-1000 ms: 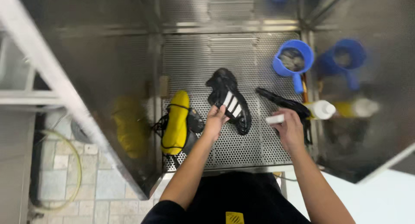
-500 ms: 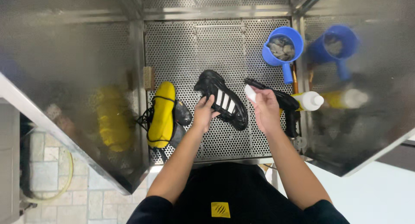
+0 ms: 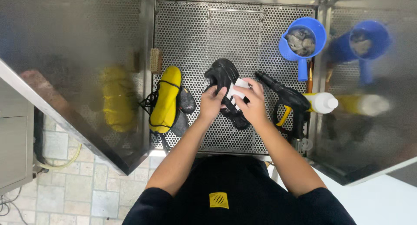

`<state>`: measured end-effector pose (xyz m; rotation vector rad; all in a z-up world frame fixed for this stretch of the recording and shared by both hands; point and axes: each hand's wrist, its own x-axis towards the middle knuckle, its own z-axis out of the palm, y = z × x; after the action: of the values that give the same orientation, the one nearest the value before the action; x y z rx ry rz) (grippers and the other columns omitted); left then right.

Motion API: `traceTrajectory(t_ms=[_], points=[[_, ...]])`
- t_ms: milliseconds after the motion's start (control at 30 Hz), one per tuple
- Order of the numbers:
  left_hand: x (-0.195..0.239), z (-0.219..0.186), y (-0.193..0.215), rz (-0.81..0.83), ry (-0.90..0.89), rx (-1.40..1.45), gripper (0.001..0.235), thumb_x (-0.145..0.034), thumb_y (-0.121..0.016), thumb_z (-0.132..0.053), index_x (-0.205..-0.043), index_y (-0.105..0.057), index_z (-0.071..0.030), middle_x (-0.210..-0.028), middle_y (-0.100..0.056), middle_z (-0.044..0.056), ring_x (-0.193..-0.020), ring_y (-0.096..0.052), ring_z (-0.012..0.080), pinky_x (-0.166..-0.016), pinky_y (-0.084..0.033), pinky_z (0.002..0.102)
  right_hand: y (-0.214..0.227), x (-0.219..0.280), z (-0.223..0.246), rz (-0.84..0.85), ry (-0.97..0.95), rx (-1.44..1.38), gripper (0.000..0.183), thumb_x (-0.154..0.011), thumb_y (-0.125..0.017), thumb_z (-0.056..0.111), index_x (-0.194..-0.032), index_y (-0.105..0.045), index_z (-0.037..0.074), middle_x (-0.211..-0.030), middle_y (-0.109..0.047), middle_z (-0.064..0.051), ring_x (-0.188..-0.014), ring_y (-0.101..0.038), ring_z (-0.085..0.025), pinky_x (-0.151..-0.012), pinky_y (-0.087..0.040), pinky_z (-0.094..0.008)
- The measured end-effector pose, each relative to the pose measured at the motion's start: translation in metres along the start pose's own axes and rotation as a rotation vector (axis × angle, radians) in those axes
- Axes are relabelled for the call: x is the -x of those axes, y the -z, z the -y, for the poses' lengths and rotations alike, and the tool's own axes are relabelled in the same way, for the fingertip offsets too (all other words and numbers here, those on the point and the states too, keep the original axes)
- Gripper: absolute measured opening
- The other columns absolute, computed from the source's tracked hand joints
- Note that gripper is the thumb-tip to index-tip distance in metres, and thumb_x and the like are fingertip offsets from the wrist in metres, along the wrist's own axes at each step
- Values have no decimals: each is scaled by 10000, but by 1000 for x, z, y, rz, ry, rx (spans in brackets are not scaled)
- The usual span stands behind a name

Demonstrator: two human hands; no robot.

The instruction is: The person cleans a black sneaker using a pressure washer and a white cloth. They rinse the shoe in a sink, then spray and wipe the shoe on a metal grate, handling the shoe and tools throughout.

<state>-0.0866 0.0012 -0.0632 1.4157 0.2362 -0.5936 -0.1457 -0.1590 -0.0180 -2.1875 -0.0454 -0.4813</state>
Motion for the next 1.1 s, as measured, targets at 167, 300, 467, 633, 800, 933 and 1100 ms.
traceTrajectory(t_ms=[167, 300, 467, 633, 800, 933, 1100], points=[[-1, 0, -5, -20, -90, -100, 267, -990, -685, -236, -1100, -732, 4, -768, -712, 42, -553, -602, 70, -449, -483, 229, -1, 23, 17, 39, 177, 75, 355, -773, -838, 67, -1118, -762, 106, -1326, -562, -144, -1163, -538, -338, -969, -494, -433], [5, 3, -6, -20, -92, -167, 263, -968, -702, -234, -1076, -737, 3, -706, -698, 26, -502, -577, 62, -423, -466, 229, 1, 23, 7, -53, -39, 32, 307, -835, -826, 47, -1129, -765, 108, -1339, -588, -126, -1169, -561, -321, -945, -518, -402], [5, 3, -12, -35, -31, -133, 266, -951, -708, -234, -1079, -735, -3, -726, -708, 15, -502, -571, 58, -418, -463, 228, -3, 37, 21, 30, 132, 72, 310, -777, -832, 65, -1076, -758, 92, -1274, -564, -162, -1158, -538, -366, -961, -495, -438], [1, 5, -16, -35, -18, -237, 285, -956, -696, -260, -1075, -741, -6, -707, -712, 35, -496, -599, 68, -417, -492, 235, 2, 26, 4, -108, -19, 136, 268, -838, -832, 55, -1094, -761, 94, -1296, -588, -144, -1160, -557, -349, -958, -505, -428], [3, 2, -14, -78, -72, -294, 284, -950, -721, -251, -1068, -748, 6, -672, -690, 57, -483, -573, 92, -424, -451, 248, 0, 35, 16, -7, 88, 81, 257, -826, -830, 72, -1073, -760, 87, -1264, -595, -146, -1131, -563, -349, -948, -505, -424], [5, -2, -20, -88, 28, -295, 283, -932, -731, -256, -1072, -726, -10, -648, -684, 48, -475, -582, 87, -407, -475, 251, 0, 23, 12, -116, -9, 127, 197, -861, -826, 61, -1049, -770, 73, -1213, -630, -125, -1069, -568, -330, -912, -502, -411], [3, 3, -17, -17, -59, -179, 288, -950, -718, -247, -1034, -754, 26, -680, -697, 35, -492, -578, 77, -418, -471, 253, 0, 31, 24, -41, 121, 64, 178, -835, -811, 74, -1004, -755, 70, -1204, -624, -138, -1064, -579, -339, -908, -503, -413]])
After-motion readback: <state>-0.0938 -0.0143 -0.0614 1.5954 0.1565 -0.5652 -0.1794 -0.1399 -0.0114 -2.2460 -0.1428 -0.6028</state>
